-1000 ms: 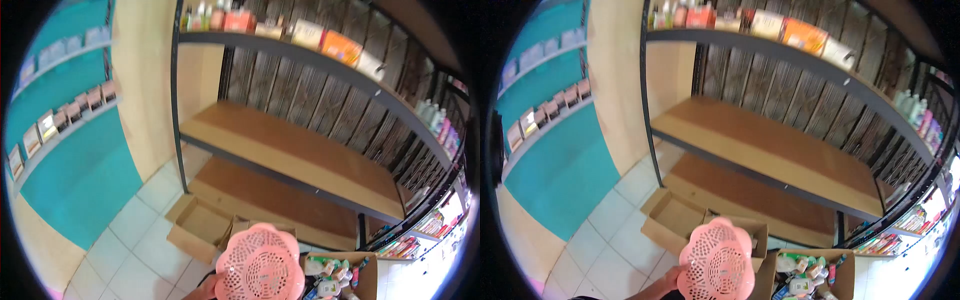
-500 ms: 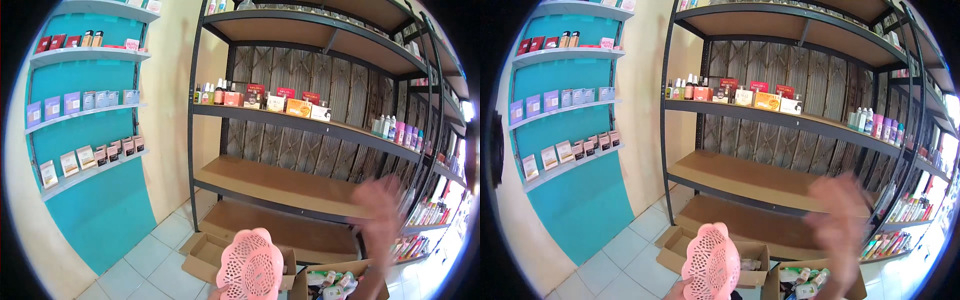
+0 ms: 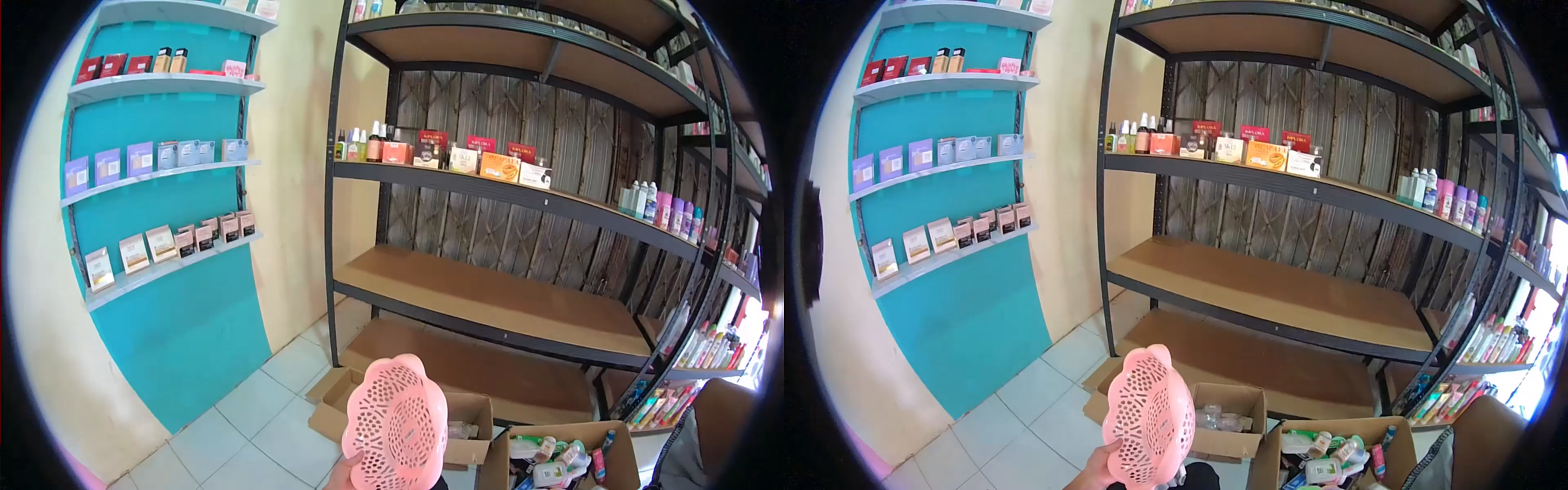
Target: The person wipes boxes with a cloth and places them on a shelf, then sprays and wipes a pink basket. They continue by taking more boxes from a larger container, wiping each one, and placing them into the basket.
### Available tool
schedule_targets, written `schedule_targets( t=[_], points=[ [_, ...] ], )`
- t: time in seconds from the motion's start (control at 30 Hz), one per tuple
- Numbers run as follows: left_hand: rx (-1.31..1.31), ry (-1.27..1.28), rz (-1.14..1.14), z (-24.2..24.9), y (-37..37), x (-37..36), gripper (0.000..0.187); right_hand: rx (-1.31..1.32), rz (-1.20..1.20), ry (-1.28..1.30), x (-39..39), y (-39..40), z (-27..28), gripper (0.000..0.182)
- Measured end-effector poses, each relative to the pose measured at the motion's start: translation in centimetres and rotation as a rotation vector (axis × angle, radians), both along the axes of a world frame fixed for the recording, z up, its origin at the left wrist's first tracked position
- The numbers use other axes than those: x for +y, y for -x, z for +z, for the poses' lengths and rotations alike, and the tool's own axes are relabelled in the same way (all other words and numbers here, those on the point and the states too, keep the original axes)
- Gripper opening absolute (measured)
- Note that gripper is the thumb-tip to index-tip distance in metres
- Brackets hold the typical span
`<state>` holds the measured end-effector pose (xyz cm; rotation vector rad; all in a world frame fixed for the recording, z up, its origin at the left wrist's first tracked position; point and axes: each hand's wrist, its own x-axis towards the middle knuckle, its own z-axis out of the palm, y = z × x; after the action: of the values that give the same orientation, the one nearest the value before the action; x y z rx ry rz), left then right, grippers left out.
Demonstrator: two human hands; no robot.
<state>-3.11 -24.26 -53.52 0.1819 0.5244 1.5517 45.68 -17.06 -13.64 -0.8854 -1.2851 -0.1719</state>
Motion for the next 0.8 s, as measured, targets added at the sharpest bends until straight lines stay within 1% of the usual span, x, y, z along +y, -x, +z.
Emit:
schedule_targets(
  t=[0.03,0.1,0.17,0.23,0.27,0.3,0.33,0.37,0.43,0.47,0.53,0.57,0.6,0.63,0.67,0.7,0.77,0.8],
  points=[
    [-0.002,0.008,0.004,-0.5,0.3,0.3,0.043,0.011,0.008,-0.009,-0.6,0.1,0.0,0.039],
    [-0.123,0.049,-0.058,-1.0,0.8,-0.2,0.042,0.028,0.033,-0.043,-2.1,0.5,0.1,0.040],
    [-0.100,0.060,-0.036,-0.8,0.6,-0.6,0.042,0.052,0.087,-0.095,-3.7,1.0,0.4,0.041],
    [-0.072,-0.014,0.055,-0.9,0.9,-0.9,0.040,0.065,0.190,-0.164,-5.5,2.2,0.9,0.043],
    [-0.083,-0.015,0.066,-0.2,1.7,-0.8,0.040,0.067,0.262,-0.203,-6.3,2.8,1.2,0.044],
    [0.011,0.001,0.111,0.4,2.3,-1.7,0.040,0.058,0.351,-0.230,-7.0,3.5,1.6,0.045],
    [0.090,0.019,0.140,-0.2,2.0,-2.8,0.041,0.038,0.457,-0.248,-7.5,4.6,2.1,0.045],
    [-0.044,-0.074,0.100,-1.5,3.0,-2.8,0.040,0.031,0.573,-0.264,-8.0,5.6,2.0,0.046],
    [0.007,-0.058,0.232,0.9,2.9,-4.3,0.039,0.024,0.842,-0.246,-7.7,7.2,1.0,0.049],
    [-0.005,-0.074,0.233,0.8,3.6,-4.0,0.039,0.011,0.968,-0.215,-7.4,8.3,0.4,0.050],
    [0.112,-0.044,0.284,0.1,5.5,-4.1,0.039,-0.012,1.226,-0.086,-4.7,11.5,-1.3,0.052],
    [0.110,-0.045,0.297,1.0,6.3,-4.3,0.039,-0.024,1.334,0.022,-2.7,14.0,-2.6,0.053],
    [0.140,0.004,0.308,2.8,7.4,-3.7,0.040,-0.030,1.380,0.140,-0.6,16.8,-3.9,0.055],
    [0.174,0.040,0.318,4.6,8.4,-2.2,0.042,-0.032,1.390,0.242,1.6,19.4,-4.9,0.056],
    [0.217,-0.001,0.358,5.2,10.1,0.2,0.042,0.013,1.262,0.368,3.4,21.9,-5.1,0.057],
    [0.211,-0.015,0.355,6.5,11.7,2.9,0.042,-0.052,1.245,0.477,6.4,24.0,-4.8,0.056],
    [0.428,0.123,0.194,10.1,14.9,8.2,0.039,-0.159,1.227,0.515,11.8,29.0,-2.7,0.054],
    [0.584,0.131,0.222,11.4,15.7,10.7,0.036,-0.188,1.209,0.513,13.8,31.5,-1.6,0.054]
  ],
)
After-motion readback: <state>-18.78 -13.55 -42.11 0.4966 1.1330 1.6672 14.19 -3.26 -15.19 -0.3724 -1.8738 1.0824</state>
